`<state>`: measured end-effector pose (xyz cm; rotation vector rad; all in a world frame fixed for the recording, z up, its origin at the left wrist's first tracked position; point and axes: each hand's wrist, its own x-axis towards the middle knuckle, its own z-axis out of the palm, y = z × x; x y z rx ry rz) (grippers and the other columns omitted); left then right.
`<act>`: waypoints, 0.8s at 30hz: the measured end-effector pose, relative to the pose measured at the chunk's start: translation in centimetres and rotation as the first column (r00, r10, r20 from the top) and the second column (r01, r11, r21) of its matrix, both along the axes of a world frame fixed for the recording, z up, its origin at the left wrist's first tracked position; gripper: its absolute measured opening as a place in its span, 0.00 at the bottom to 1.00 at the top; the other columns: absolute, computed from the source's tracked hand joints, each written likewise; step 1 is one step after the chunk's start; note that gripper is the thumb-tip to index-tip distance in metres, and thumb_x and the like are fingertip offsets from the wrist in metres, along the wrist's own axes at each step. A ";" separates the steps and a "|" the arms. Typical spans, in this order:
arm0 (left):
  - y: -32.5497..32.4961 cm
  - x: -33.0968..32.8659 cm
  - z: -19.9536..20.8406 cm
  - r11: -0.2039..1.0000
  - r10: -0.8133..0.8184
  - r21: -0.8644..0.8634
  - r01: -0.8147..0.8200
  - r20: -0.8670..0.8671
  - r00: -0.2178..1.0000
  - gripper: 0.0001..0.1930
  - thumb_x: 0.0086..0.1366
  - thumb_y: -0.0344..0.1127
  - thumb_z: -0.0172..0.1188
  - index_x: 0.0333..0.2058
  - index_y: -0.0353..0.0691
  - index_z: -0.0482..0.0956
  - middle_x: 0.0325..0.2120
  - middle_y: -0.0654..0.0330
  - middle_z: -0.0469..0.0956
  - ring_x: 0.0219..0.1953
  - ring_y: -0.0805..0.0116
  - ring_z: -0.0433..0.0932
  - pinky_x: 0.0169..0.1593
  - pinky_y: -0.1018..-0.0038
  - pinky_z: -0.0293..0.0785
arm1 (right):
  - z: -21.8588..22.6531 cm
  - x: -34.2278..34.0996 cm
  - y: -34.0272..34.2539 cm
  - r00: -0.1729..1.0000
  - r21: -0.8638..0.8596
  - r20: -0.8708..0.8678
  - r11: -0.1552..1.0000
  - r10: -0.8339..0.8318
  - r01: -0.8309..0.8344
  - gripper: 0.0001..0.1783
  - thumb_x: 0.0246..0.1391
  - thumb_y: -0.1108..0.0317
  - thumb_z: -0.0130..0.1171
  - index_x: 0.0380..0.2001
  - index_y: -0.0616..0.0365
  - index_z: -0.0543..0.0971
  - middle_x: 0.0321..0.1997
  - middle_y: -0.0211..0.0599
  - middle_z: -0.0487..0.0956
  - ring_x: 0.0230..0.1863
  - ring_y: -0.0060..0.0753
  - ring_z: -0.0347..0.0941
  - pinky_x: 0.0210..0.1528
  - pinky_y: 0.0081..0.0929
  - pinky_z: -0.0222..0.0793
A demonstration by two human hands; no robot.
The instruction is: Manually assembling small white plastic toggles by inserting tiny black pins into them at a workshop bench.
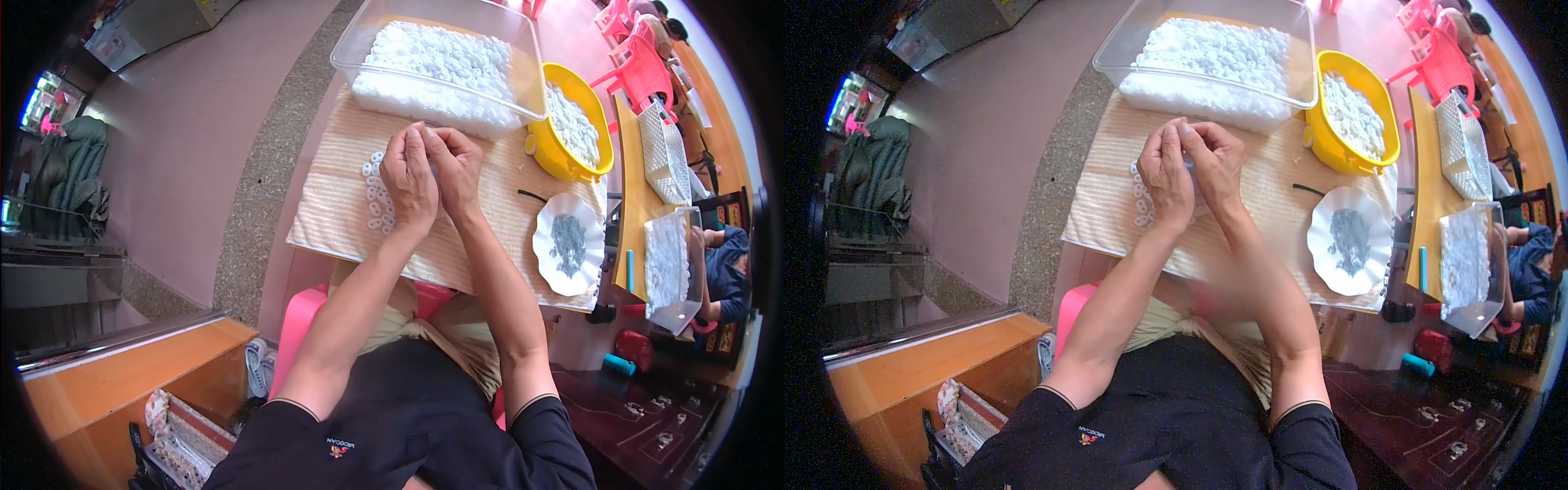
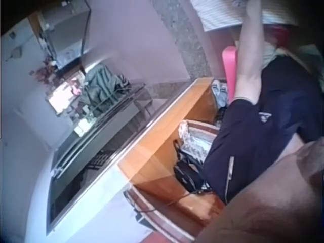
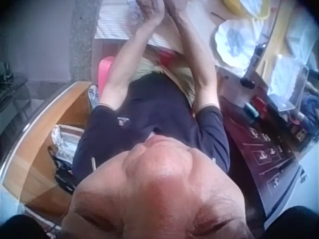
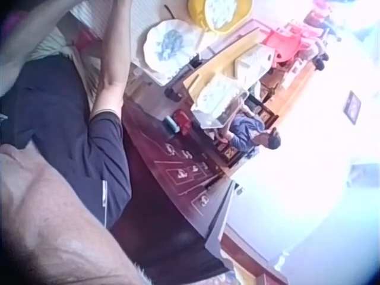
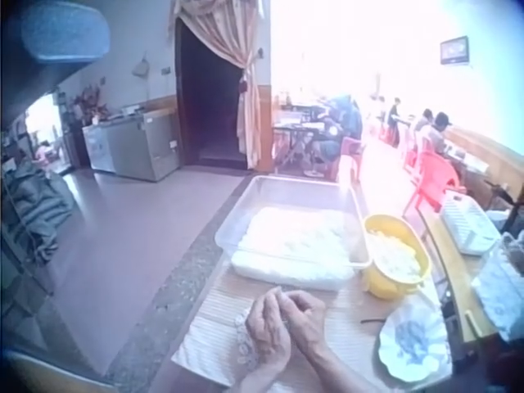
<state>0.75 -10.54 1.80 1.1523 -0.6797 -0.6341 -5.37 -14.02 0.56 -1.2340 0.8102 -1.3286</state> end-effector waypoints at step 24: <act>2.9 7.0 -2.3 0.997 0.019 0.071 -0.033 0.185 0.983 0.14 0.67 0.38 0.55 0.40 0.30 0.78 0.31 0.59 0.80 0.34 0.74 0.76 0.41 0.77 0.72 | -2.0 -6.4 -0.8 0.872 -0.187 -0.462 0.979 -0.159 0.079 0.08 0.56 0.69 0.60 0.36 0.63 0.80 0.28 0.29 0.79 0.31 0.17 0.72 0.34 0.18 0.68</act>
